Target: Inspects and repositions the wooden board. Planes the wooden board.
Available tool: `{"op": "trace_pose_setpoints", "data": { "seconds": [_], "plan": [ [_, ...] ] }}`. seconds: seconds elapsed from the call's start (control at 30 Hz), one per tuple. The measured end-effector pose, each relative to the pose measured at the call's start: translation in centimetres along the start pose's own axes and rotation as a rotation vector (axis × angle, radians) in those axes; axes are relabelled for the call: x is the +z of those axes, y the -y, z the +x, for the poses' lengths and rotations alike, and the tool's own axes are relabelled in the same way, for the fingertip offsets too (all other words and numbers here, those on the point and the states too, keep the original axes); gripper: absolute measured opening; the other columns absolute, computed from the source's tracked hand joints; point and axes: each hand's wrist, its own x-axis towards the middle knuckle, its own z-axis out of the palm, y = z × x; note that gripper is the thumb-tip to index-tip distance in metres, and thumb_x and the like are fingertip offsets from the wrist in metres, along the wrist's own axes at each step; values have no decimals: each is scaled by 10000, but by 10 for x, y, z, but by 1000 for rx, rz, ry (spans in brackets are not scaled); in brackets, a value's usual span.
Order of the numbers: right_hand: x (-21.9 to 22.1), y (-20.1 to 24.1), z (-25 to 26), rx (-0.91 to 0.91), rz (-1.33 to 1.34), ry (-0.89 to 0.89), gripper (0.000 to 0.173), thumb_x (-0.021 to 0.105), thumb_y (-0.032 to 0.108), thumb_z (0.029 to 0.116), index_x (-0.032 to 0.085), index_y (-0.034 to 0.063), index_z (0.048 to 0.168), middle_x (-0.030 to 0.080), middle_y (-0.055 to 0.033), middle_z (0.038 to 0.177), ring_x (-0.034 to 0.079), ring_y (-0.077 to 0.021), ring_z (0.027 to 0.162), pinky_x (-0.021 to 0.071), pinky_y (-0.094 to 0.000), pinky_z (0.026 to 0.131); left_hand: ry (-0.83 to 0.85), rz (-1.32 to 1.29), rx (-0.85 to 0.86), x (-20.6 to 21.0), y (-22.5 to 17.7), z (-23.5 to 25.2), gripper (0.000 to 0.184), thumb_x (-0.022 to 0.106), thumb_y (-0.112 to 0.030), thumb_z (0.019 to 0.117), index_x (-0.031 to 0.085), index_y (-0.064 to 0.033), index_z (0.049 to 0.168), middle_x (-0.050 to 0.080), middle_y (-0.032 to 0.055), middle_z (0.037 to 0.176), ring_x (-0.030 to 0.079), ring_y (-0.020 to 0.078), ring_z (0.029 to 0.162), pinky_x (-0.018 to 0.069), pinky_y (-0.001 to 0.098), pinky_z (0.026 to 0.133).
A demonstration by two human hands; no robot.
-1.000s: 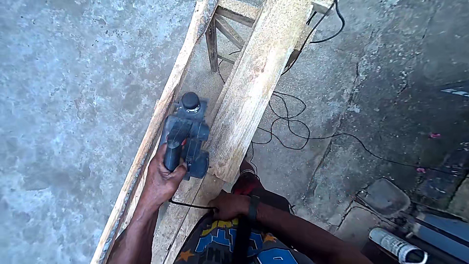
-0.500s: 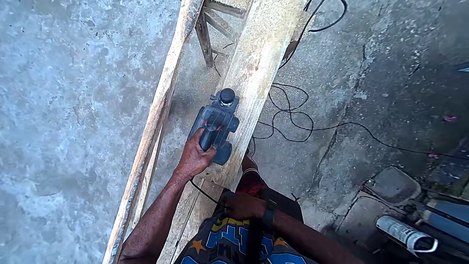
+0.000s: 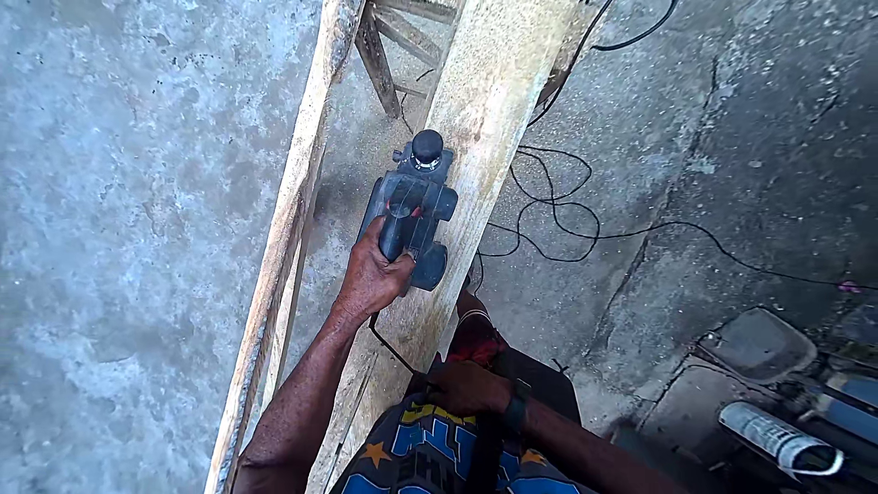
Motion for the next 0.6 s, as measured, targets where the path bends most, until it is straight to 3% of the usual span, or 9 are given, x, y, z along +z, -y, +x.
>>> {"op": "trace_pose_setpoints", "data": {
  "seconds": [0.13,0.27,0.4,0.47,0.6],
  "plan": [
    [-6,-5,-12,64,32,-115,451,408,487,1052,680,154,1192,722,-135,1053,681,-350,1043,495,-613,895,-13,-3,6,5,-11,22,445,671,-123,824,579,-97,1259,650,37,751,621,147,532,564,329,488],
    [-13,-11,-24,59,112,-235,481,362,493,1063,670,129,1121,707,-136,957,689,-334,972,511,-584,834,-5,50,11,6,-25,43,453,671,-127,844,576,-104,1286,667,65,787,629,175,531,566,349,468],
    [-18,-15,-36,39,200,-396,478,379,519,1052,688,165,1138,711,-84,912,697,-276,910,531,-539,813,17,34,26,7,-37,64,437,632,-127,856,569,-116,1289,652,91,755,607,203,480,529,356,395],
    [-18,-19,-40,6,244,-497,479,389,529,1054,685,158,1116,695,-73,876,690,-251,858,536,-507,783,2,13,60,10,-40,81,421,643,-120,853,579,-79,1267,654,72,758,613,182,494,554,346,434],
    [-23,-23,-50,-36,345,-635,447,414,522,1054,695,197,1181,686,-25,847,668,-186,781,549,-446,743,-21,-15,92,14,-52,109,397,651,-97,851,585,-53,1240,653,65,752,619,161,505,570,327,465]
  ]
}}
